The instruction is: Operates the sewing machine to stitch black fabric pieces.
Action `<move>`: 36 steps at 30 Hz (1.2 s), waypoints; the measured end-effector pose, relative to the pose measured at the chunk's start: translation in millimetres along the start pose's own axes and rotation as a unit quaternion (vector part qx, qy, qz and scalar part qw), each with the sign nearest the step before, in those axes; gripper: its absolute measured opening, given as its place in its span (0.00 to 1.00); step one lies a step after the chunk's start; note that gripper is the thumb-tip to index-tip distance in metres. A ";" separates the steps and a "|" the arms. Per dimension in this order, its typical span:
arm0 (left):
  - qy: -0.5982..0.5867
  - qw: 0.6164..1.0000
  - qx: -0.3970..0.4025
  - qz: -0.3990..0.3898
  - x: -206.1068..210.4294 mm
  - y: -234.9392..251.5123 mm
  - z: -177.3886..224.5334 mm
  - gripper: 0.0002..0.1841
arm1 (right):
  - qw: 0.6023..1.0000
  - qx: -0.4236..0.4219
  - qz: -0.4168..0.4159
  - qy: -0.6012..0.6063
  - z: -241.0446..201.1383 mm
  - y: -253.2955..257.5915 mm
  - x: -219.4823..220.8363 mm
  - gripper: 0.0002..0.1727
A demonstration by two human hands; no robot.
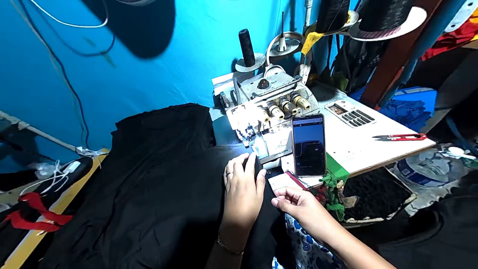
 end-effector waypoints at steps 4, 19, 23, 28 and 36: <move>-0.003 1.000 -0.004 0.001 -0.4 0.1 -0.9 0.27 | 1.000 -0.007 -0.002 0.002 0.8 1.5 0.6 0.08; -0.052 0.998 -0.027 0.031 -41.7 37.0 -24.2 0.14 | 0.999 -0.036 -0.016 0.018 -6.8 4.0 -0.8 0.05; -0.091 0.994 -0.038 -0.043 -40.1 94.1 -48.3 0.16 | 0.998 -0.051 -0.014 0.017 -10.1 -0.8 -2.4 0.05; -0.115 0.990 -0.048 -0.061 -36.4 103.9 -48.7 0.10 | 0.999 -0.046 -0.012 0.004 -6.5 0.1 -8.1 0.06; -0.477 0.861 -0.125 0.124 -44.8 89.1 -50.8 0.09 | 0.999 -0.043 -0.019 0.017 4.4 6.6 -9.2 0.06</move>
Point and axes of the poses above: each hand's wrist, its own y-axis towards the middle knuckle, its own x-axis out of the palm, z = x × y, the point moved 1 cm from there along y, towards the middle knuckle, and after that the axes turned 12 degrees about -z, right-handed, at the moved point
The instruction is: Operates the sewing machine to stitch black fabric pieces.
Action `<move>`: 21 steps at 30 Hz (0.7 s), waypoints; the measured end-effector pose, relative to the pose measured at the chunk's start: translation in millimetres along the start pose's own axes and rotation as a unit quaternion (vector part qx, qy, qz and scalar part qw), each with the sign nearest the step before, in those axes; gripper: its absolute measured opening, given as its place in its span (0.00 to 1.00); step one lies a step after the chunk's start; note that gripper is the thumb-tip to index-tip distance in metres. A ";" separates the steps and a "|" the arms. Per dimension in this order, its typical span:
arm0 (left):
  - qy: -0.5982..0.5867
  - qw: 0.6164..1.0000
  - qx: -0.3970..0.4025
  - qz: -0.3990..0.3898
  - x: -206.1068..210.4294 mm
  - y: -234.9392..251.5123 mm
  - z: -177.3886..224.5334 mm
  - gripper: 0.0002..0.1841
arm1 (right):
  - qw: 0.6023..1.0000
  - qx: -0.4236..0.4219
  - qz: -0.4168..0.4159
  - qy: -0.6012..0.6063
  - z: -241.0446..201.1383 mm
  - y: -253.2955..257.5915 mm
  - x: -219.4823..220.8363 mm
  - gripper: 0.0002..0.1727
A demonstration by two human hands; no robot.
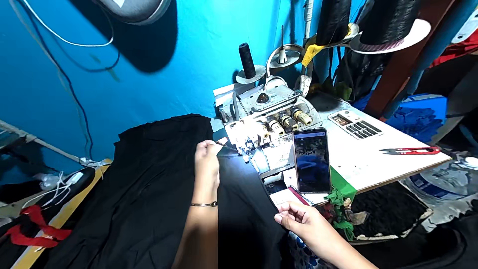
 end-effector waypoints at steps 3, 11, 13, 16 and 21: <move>-0.004 0.999 0.026 -0.043 -5.8 2.4 -0.4 0.05 | 1.000 0.008 -0.007 0.004 0.6 -0.5 -3.0 0.05; 0.572 0.792 0.081 -0.196 -5.4 16.8 17.0 0.11 | 1.000 0.005 -0.007 0.006 2.8 1.5 -4.0 0.06; 0.618 0.759 0.102 -0.176 -7.5 13.7 18.4 0.10 | 1.000 0.014 -0.010 -0.002 1.9 0.4 -4.7 0.06; 0.622 0.759 0.145 -0.124 -21.1 -2.6 14.5 0.06 | 0.997 -0.015 0.022 -0.077 4.8 -3.0 -3.1 0.10; 0.569 0.807 0.143 -0.073 -30.9 -59.5 12.4 0.11 | 0.900 -0.232 0.215 -0.300 -10.6 28.2 22.9 0.08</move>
Point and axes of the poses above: each hand's wrist, its own y-axis towards the middle knuckle, its own x-axis out of the palm, z = x × y, the point moved 1 cm from there along y, towards the middle knuckle, and after that the axes turned 12 degrees about -z, right-handed, at the moved point
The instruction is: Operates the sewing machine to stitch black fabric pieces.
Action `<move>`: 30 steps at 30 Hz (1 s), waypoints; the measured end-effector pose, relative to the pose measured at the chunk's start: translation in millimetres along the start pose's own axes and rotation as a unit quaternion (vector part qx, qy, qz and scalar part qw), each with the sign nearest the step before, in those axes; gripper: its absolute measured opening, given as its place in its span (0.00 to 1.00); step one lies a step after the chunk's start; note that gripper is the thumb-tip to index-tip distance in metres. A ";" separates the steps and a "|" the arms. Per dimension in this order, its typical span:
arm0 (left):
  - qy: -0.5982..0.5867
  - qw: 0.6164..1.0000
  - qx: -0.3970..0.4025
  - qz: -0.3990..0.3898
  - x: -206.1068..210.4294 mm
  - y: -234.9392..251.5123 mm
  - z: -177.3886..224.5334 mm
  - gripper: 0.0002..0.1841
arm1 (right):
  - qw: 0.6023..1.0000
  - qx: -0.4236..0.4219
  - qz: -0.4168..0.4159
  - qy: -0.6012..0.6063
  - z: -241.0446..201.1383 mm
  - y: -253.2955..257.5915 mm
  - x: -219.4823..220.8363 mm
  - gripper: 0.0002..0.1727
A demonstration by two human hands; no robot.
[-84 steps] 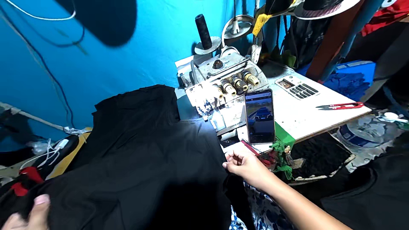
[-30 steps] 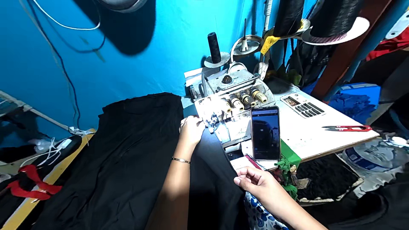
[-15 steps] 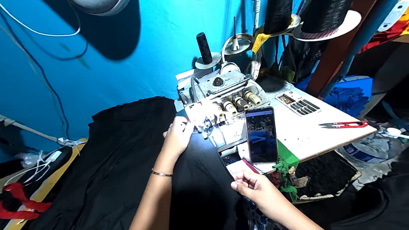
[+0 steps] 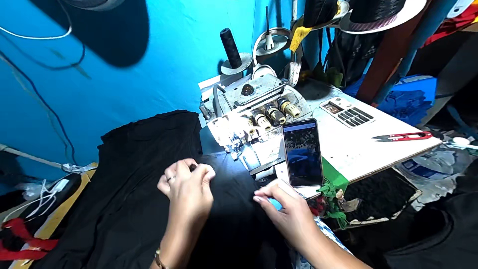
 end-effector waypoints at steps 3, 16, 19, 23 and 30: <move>-0.022 0.999 0.002 0.030 9.3 -25.5 21.6 0.13 | 0.993 -0.092 0.004 -0.080 -11.6 36.3 20.0 0.11; -0.090 0.992 0.026 -0.084 32.8 23.0 15.2 0.20 | 0.991 -0.127 0.018 -0.047 -4.8 58.6 21.7 0.07; -0.080 0.993 0.026 -0.082 32.9 21.8 15.9 0.20 | 0.992 -0.120 0.016 -0.041 -5.2 57.2 19.8 0.07; -0.078 0.994 0.024 -0.078 29.8 23.1 18.0 0.18 | 0.993 -0.111 0.023 -0.023 -5.3 49.5 9.2 0.06; -0.078 0.994 0.017 -0.068 31.3 25.4 22.6 0.18 | 0.992 -0.078 0.015 -0.097 13.5 45.1 -15.9 0.07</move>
Point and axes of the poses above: each hand's wrist, its own y-axis towards the middle knuckle, its own x-axis out of the palm, z = x × y, the point moved 1 cm from there along y, towards the middle knuckle, and after that the axes turned 12 degrees about -z, right-handed, at the moved point
